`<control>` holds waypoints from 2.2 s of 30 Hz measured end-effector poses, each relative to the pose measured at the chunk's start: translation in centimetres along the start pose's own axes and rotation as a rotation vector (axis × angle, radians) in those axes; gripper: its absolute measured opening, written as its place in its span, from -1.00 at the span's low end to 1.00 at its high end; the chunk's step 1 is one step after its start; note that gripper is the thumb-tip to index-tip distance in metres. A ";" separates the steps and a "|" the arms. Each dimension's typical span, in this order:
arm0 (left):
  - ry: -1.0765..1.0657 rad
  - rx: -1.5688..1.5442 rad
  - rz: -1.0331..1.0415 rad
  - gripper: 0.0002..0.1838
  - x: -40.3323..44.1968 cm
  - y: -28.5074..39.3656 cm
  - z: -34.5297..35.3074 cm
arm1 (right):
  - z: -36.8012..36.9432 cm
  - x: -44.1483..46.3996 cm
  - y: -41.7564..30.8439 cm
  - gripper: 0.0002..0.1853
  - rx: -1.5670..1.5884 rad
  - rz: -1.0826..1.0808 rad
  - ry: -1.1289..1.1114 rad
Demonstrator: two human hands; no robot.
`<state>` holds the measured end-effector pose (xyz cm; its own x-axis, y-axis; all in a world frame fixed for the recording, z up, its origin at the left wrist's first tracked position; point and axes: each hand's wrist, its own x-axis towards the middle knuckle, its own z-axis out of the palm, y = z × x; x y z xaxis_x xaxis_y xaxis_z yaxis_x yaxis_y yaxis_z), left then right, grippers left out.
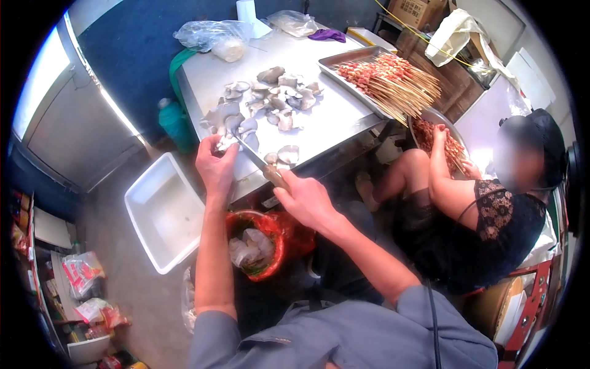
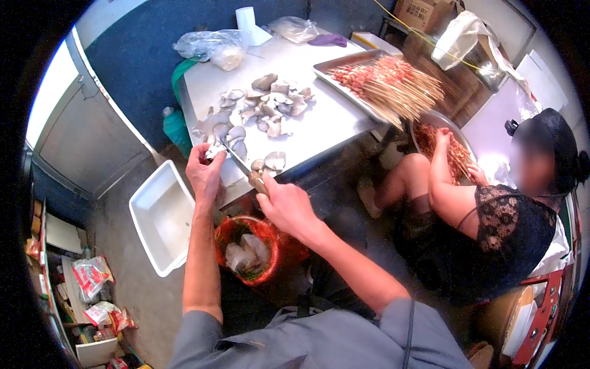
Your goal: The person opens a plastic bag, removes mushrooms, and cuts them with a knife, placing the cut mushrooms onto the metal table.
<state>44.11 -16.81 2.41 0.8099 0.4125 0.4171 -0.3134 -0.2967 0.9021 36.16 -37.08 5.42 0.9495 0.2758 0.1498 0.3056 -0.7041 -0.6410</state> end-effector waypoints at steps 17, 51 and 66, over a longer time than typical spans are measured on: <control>0.023 0.070 0.046 -0.70 -0.1 -0.6 -0.1 | -0.6 2.2 -0.2 -0.67 0.037 0.028 -0.077; -0.008 0.227 0.224 -0.71 -0.4 -0.6 0.0 | -1.4 2.9 -2.3 -0.78 -0.202 -0.039 -0.078; -0.035 -0.263 -0.139 -0.75 -0.5 -0.1 -1.1 | -3.2 3.5 0.7 -0.61 -0.167 0.079 -0.238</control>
<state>43.20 -16.01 2.28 0.8690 0.4027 0.2877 -0.3126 -0.0041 0.9499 39.94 -38.76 7.90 0.9333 0.3478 -0.0887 0.2579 -0.8216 -0.5084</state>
